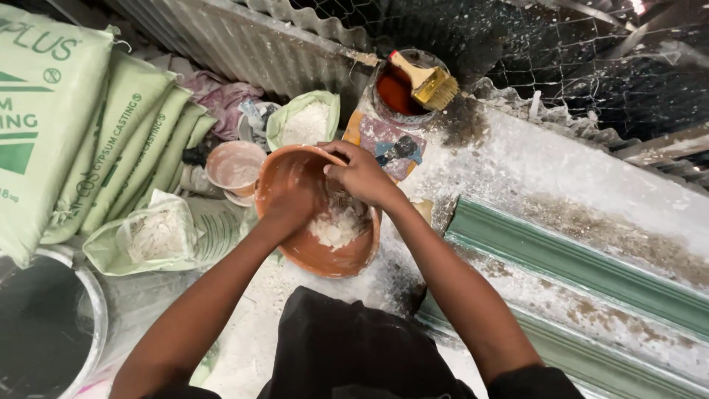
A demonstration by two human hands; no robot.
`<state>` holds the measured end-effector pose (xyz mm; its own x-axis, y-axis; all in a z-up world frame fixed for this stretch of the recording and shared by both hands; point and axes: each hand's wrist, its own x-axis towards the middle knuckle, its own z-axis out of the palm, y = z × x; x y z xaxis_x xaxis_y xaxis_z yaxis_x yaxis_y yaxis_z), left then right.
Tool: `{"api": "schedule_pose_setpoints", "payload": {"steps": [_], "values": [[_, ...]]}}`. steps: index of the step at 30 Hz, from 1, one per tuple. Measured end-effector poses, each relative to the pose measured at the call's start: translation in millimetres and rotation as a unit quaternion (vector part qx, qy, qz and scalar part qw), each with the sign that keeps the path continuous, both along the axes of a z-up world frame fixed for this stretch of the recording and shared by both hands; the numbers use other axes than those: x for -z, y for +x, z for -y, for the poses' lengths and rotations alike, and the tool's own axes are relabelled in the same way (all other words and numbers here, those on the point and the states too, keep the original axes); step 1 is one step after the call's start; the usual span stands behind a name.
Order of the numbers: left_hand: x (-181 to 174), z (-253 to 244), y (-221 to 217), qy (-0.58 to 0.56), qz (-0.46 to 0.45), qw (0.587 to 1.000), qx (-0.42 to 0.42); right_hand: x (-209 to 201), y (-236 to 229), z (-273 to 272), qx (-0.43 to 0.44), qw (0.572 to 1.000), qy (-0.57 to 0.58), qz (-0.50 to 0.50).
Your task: Mixing plaster powder with water in a bowl.
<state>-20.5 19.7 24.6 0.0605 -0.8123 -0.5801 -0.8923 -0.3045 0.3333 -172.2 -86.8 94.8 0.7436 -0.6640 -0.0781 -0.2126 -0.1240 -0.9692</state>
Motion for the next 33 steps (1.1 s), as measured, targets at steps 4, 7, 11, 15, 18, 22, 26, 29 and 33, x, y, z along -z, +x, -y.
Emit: {"api": "schedule_pose_setpoints", "payload": {"steps": [4,7,11,15,18,22,26,29,33], "values": [[1.5,-14.5,0.6,0.000,0.067,0.998,-0.014,-1.1,-2.1,-4.5,-0.002,1.000,0.004,0.001],[31.0,-5.3,9.0,0.036,-0.001,0.999,-0.022,-3.6,-2.7,-9.9,-0.002,1.000,-0.004,0.001],[-18.8,-3.5,3.3,-0.129,0.249,0.960,-0.021,-2.8,0.8,-10.4,-0.006,0.999,-0.032,-0.007],[82.4,-17.7,11.9,-0.014,0.032,0.999,-0.027,3.9,4.3,-12.5,-0.012,0.999,-0.036,-0.012],[-3.4,-17.0,-8.5,-0.167,0.213,0.961,-0.051,3.7,6.1,-13.8,0.003,1.000,-0.026,-0.009],[49.0,-10.8,0.4,-0.118,0.207,0.971,-0.025,2.5,7.5,-11.6,0.009,0.999,-0.042,-0.016],[67.8,11.8,32.1,-0.135,0.188,0.969,-0.083,-12.0,7.6,-21.8,0.010,0.998,-0.045,-0.034],[168.4,8.1,27.6,-0.070,0.131,0.987,-0.057,-2.0,7.1,-18.5,0.002,0.999,-0.035,-0.023],[52.0,0.8,9.7,-0.248,0.184,0.938,-0.158,4.3,5.1,-15.7,0.018,0.999,-0.041,-0.021]]}}
